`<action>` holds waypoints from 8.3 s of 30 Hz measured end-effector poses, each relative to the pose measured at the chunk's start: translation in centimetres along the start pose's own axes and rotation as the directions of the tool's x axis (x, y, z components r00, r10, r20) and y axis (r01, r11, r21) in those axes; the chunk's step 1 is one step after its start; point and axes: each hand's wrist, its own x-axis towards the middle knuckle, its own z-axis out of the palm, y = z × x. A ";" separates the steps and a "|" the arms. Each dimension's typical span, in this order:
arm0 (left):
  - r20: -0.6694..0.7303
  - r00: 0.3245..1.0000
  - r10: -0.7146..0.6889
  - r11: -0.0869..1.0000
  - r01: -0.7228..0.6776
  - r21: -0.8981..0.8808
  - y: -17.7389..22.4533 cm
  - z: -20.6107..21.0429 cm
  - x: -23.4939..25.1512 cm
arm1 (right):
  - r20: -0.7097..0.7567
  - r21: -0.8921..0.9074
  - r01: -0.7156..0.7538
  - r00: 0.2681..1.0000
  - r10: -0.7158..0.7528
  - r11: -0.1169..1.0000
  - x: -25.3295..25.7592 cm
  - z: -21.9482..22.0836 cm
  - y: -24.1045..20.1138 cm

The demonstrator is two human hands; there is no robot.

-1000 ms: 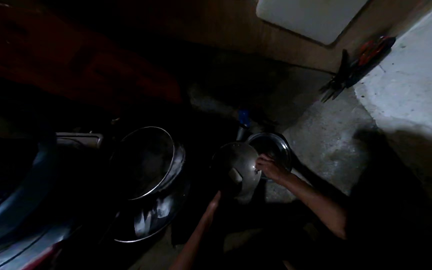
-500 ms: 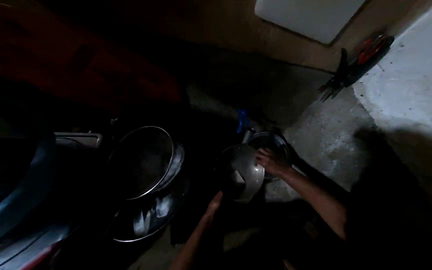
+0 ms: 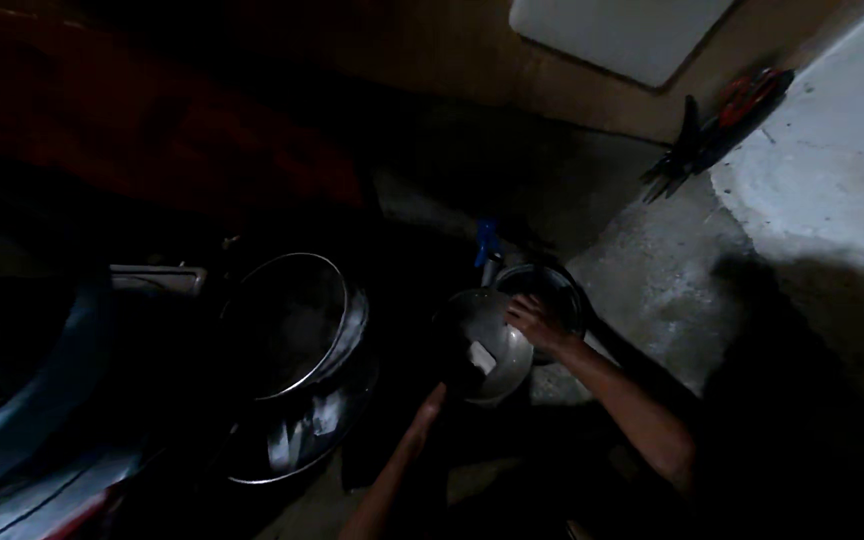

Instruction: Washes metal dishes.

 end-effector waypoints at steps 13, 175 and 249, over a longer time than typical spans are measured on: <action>-0.016 1.000 -0.013 0.997 0.011 -0.077 -0.9 -0.1 0.5 | 0.120 0.088 -0.154 0.982 0.143 0.984 -1.1 0.4 -1.2; 0.048 0.998 0.032 0.973 -0.020 -0.232 -1.1 -0.3 2.1 | 0.066 0.456 -0.528 0.823 0.564 0.717 5.0 3.6 -13.0; -0.091 0.980 0.176 0.984 -0.177 0.006 -0.5 0.5 1.5 | 0.023 0.195 -0.572 0.814 0.580 0.796 4.7 3.8 -7.6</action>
